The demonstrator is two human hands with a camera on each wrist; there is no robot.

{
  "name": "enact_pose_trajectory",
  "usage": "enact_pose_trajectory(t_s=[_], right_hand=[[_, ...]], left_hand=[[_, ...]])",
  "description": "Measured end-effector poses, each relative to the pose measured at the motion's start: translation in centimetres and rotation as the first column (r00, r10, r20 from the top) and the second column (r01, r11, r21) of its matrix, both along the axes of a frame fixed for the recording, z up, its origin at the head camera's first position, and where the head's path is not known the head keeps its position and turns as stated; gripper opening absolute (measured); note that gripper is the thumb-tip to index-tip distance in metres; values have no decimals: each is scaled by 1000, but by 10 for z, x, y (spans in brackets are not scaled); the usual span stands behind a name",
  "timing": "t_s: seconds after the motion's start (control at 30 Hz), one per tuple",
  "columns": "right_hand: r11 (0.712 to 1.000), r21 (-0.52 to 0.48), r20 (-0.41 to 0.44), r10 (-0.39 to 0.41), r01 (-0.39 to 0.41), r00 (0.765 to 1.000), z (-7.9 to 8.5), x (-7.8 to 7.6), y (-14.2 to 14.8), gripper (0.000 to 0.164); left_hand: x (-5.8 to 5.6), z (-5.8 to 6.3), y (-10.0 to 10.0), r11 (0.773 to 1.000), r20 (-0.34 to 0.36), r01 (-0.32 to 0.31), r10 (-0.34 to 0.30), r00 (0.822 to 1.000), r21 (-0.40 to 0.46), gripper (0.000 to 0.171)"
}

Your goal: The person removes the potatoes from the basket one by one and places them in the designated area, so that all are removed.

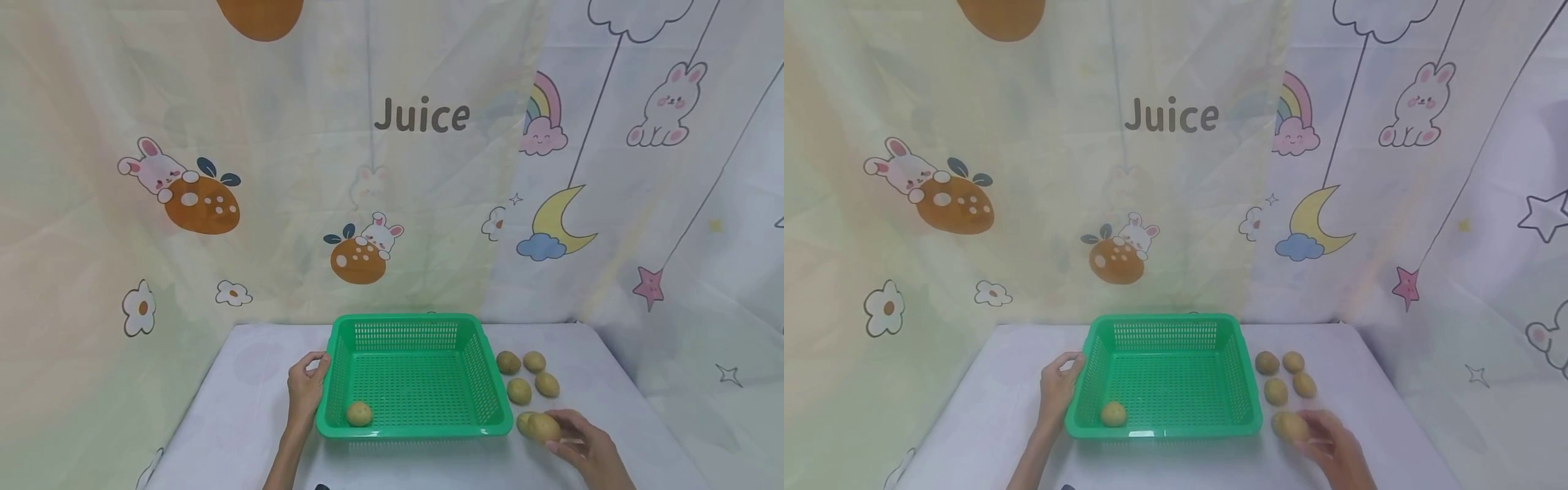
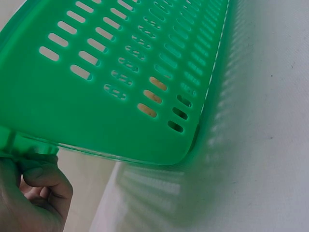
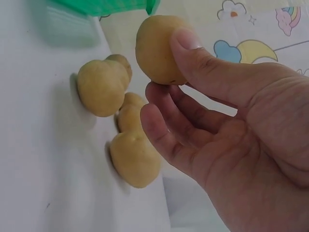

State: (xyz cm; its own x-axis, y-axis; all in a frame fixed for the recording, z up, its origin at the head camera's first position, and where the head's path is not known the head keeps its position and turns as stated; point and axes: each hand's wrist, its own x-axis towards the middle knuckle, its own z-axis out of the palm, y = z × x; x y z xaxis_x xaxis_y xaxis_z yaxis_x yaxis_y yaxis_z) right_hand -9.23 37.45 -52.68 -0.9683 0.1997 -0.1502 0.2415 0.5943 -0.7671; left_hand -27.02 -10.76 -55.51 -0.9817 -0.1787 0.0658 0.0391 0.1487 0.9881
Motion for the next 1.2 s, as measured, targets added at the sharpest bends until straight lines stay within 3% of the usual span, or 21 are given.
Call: enact_pose_trajectory(t_s=[0.27,0.4,0.67,0.8,1.2], right_hand=[[997,-53,-34,59,-61,998,-13,7,8,57],[995,-64,-9,80,-81,997,-19,9,13,59],[996,-68,74,67,-62,995,-29,9,16,62],[994,-72,68,91,-86,994,-35,11,19,61],[996,-90,172,40,-24,984,-55,14,25,62]], left_hand=[[0,-1,0,1000,-6,2,-2,1000,5,34],[-1,-2,0,1000,-2,-2,2,1000,7,31],[-2,-2,0,1000,-1,1,-1,1000,2,32],[-2,-2,0,1000,1,2,-2,1000,4,32],[0,-2,0,1000,-22,3,-3,1000,16,34]])
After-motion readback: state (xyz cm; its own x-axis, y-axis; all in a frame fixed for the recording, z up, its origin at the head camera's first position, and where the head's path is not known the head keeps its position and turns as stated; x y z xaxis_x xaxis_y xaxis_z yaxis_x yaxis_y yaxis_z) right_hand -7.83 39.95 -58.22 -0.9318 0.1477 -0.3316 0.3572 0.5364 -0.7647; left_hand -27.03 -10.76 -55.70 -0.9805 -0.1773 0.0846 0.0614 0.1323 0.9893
